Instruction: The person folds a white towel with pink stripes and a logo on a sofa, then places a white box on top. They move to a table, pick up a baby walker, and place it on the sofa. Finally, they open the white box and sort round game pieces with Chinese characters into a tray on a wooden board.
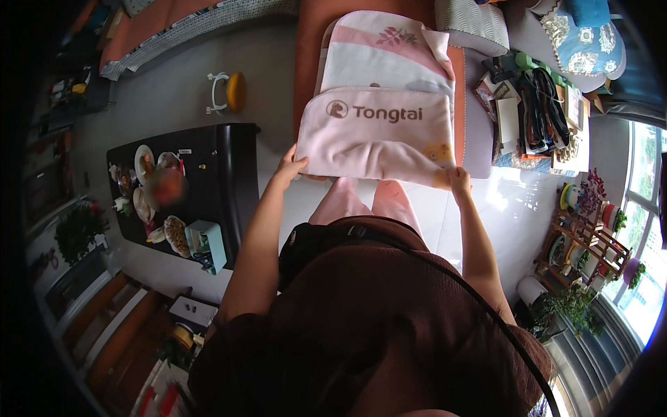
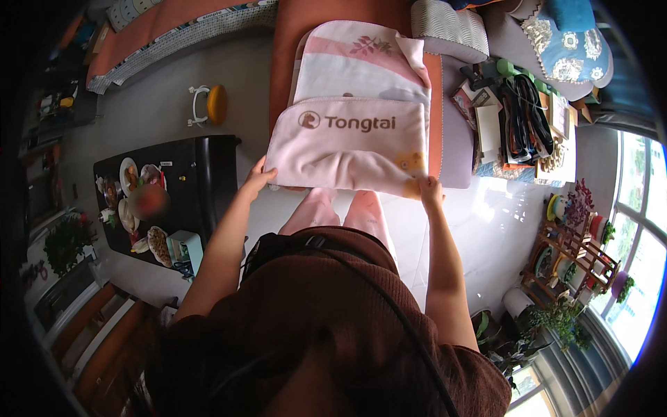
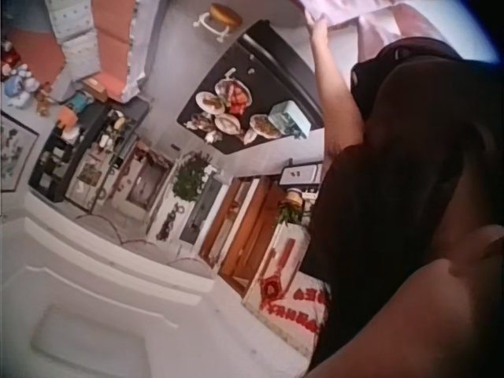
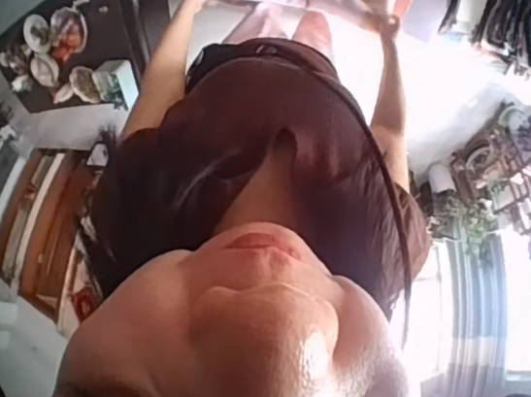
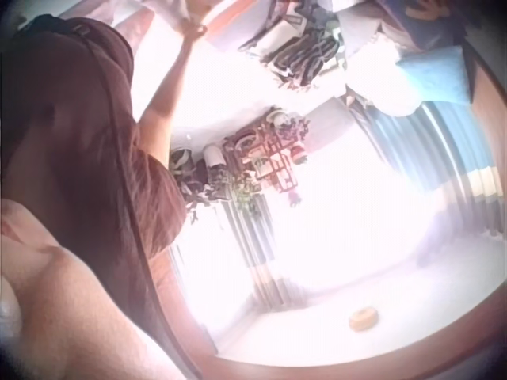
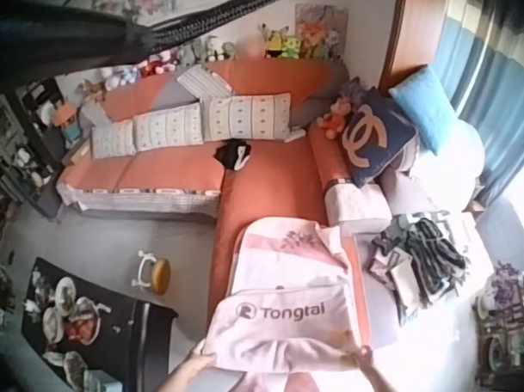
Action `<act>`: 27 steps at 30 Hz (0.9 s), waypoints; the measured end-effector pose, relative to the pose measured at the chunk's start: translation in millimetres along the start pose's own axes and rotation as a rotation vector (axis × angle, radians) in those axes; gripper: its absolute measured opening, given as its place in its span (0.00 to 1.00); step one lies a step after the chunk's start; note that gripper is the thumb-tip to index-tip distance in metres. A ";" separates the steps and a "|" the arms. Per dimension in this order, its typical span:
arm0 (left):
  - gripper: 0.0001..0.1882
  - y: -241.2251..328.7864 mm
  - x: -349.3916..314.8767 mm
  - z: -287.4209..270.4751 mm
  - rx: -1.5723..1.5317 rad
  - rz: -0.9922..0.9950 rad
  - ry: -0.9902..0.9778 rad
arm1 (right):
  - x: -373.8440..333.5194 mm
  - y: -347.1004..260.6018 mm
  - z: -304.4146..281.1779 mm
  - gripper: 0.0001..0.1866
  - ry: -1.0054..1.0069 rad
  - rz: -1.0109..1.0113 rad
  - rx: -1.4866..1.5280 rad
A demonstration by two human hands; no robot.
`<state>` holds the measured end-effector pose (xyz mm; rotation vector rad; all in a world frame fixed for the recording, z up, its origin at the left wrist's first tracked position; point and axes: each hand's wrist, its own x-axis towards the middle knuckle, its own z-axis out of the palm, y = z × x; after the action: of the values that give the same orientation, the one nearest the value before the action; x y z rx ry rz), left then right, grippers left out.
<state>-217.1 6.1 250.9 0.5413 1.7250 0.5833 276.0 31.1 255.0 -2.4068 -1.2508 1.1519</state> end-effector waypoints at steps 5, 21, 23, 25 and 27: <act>0.13 25.7 1.3 -27.7 -0.072 0.118 -0.058 | -9.5 -5.9 -27.6 0.12 -0.043 -0.060 0.597; 0.16 -52.5 161.1 62.7 0.109 0.046 0.056 | 141.7 51.9 75.5 0.21 0.235 -0.418 -0.216; 0.16 -54.8 198.6 62.1 0.189 0.193 0.123 | 166.9 18.0 75.2 0.25 0.238 -0.475 -0.266; 0.15 -45.4 224.7 67.0 0.320 0.237 0.142 | 193.4 4.5 79.2 0.29 0.191 -0.387 -0.256; 0.14 -15.7 231.0 81.9 0.444 0.432 0.063 | 213.7 20.5 72.8 0.23 0.187 -0.346 -0.244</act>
<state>-187.8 148.4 52.8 1.2411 1.8147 0.5175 309.3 168.7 78.0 -2.2629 -1.7377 0.6956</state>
